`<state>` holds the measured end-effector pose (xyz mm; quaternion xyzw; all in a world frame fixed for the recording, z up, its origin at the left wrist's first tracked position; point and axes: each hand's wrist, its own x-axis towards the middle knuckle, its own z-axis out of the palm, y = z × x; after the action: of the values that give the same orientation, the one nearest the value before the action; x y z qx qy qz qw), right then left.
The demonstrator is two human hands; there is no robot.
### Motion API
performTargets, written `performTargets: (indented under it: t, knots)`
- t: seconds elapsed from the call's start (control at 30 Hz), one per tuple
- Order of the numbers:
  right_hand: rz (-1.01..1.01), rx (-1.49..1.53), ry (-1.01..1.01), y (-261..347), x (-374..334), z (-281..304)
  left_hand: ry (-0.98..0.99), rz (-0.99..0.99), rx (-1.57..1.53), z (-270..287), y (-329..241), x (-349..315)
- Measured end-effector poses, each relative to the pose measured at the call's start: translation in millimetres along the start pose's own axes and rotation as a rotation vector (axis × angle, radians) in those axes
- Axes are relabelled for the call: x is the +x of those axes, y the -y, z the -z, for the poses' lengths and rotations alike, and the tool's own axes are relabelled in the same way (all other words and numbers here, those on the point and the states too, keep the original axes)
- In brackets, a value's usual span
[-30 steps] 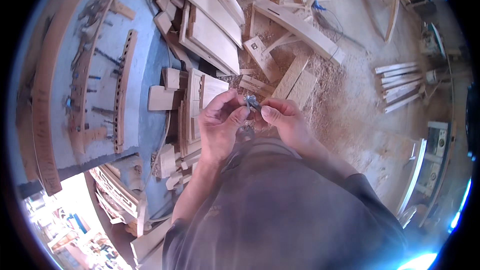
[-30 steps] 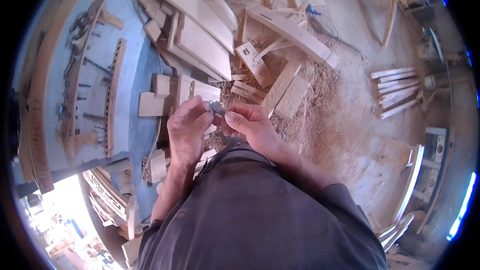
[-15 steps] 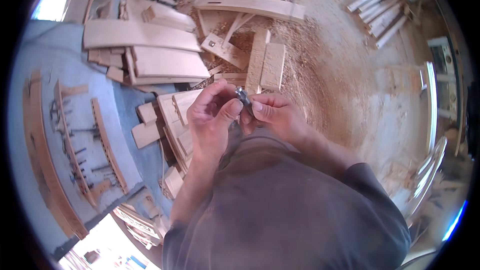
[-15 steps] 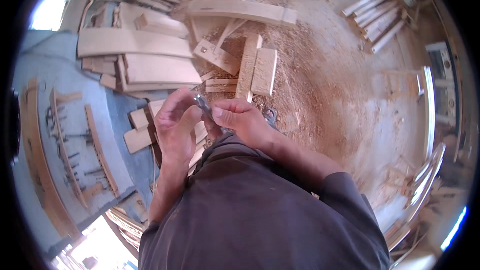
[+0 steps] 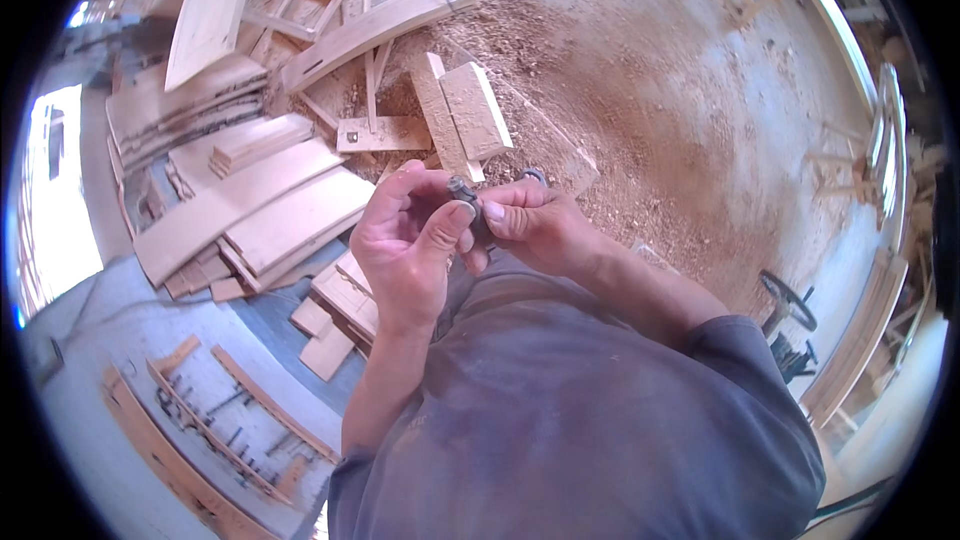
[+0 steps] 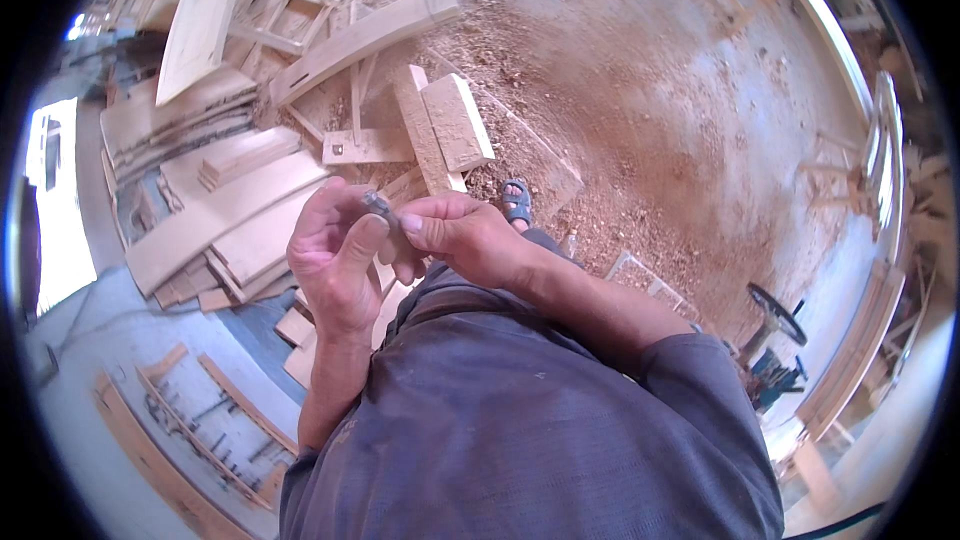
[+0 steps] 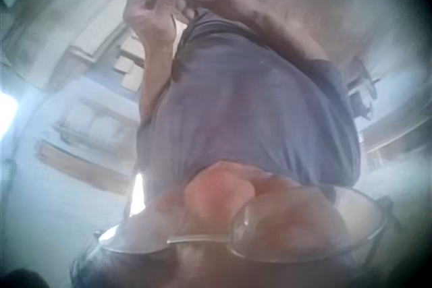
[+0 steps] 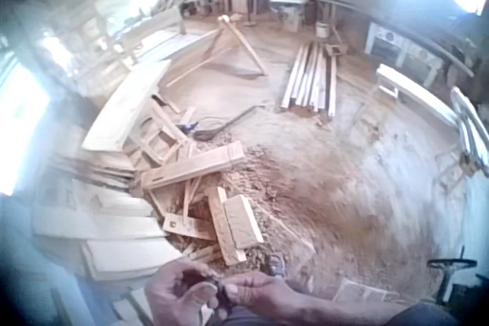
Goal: The person walks through a woodworking shop and retrieves a small metal component from a shelf. They then use a handheld power tool to grind or smooth the component. Finally, the person moves to a large machine and turns a wheel to adjust its settings.
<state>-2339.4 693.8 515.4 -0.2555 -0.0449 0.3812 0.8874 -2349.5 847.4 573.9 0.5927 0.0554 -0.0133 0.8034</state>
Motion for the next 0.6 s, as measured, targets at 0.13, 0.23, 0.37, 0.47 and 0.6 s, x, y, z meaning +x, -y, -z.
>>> performTargets:
  t: [0.13,0.23,0.37,0.47,0.6]
  knots:
    - [0.088,-0.025,-0.069,5,-10,5,0.068,0.043,0.016,-13,3,13]
    - [0.123,-0.085,-0.132,9,-16,0,0.099,0.062,-0.008,-17,5,20]
    - [0.166,-0.06,-0.13,7,-12,1,0.17,0.055,-0.012,-12,6,28]
    - [0.204,0.09,-0.177,10,-5,-12,0.216,0.093,-0.085,-9,3,33]
    - [0.224,0.243,-0.272,-1,-1,-14,0.229,0.031,0.038,-8,16,40]
